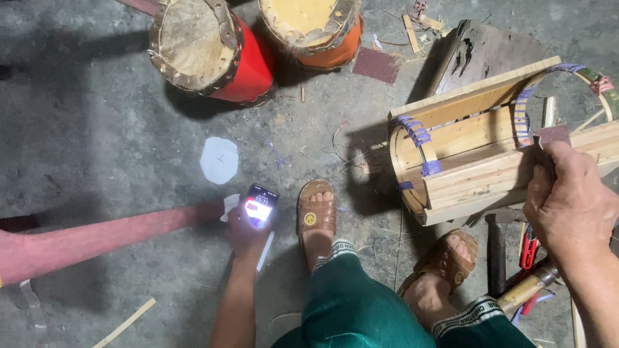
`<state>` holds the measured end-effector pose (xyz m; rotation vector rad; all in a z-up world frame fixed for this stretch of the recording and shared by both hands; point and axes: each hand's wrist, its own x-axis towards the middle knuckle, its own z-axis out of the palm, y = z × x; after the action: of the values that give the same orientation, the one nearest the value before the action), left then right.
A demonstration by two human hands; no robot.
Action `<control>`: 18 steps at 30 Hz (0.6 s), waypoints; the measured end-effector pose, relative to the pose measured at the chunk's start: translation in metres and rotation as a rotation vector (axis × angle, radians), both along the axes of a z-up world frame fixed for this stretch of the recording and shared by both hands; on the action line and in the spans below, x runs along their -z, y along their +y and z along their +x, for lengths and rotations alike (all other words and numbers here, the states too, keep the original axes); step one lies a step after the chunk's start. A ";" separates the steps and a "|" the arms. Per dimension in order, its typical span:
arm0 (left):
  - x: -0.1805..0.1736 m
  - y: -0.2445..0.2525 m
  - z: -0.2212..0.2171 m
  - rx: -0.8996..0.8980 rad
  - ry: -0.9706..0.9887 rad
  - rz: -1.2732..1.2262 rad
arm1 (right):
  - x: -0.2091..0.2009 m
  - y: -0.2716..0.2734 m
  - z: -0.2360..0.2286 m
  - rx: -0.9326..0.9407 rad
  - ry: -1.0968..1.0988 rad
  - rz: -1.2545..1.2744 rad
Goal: Sanding the edges of a wooden box and hammering nails to secure the structure.
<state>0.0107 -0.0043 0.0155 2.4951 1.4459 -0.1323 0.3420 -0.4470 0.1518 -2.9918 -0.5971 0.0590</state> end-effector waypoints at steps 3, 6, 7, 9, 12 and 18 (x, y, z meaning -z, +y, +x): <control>-0.027 -0.004 0.016 -0.090 0.004 -0.148 | 0.004 -0.004 -0.001 -0.011 -0.033 -0.021; -0.042 -0.004 0.023 -0.104 0.017 -0.247 | 0.005 -0.006 0.000 -0.066 -0.118 -0.034; -0.048 -0.005 0.026 -0.107 0.018 -0.281 | 0.003 -0.004 0.001 -0.053 -0.081 -0.043; -0.056 -0.006 0.029 -0.109 0.016 -0.314 | 0.001 -0.003 0.001 -0.040 -0.046 -0.051; -0.039 -0.001 0.011 -0.092 -0.074 -0.272 | 0.001 -0.002 0.001 -0.081 -0.103 -0.041; -0.040 -0.031 -0.019 0.064 -0.073 -0.201 | -0.005 0.005 0.003 -0.041 -0.063 -0.030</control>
<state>-0.0082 -0.0349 0.0552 2.3588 1.2589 -0.1864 0.3447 -0.4424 0.1564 -3.0200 -0.6697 -0.0238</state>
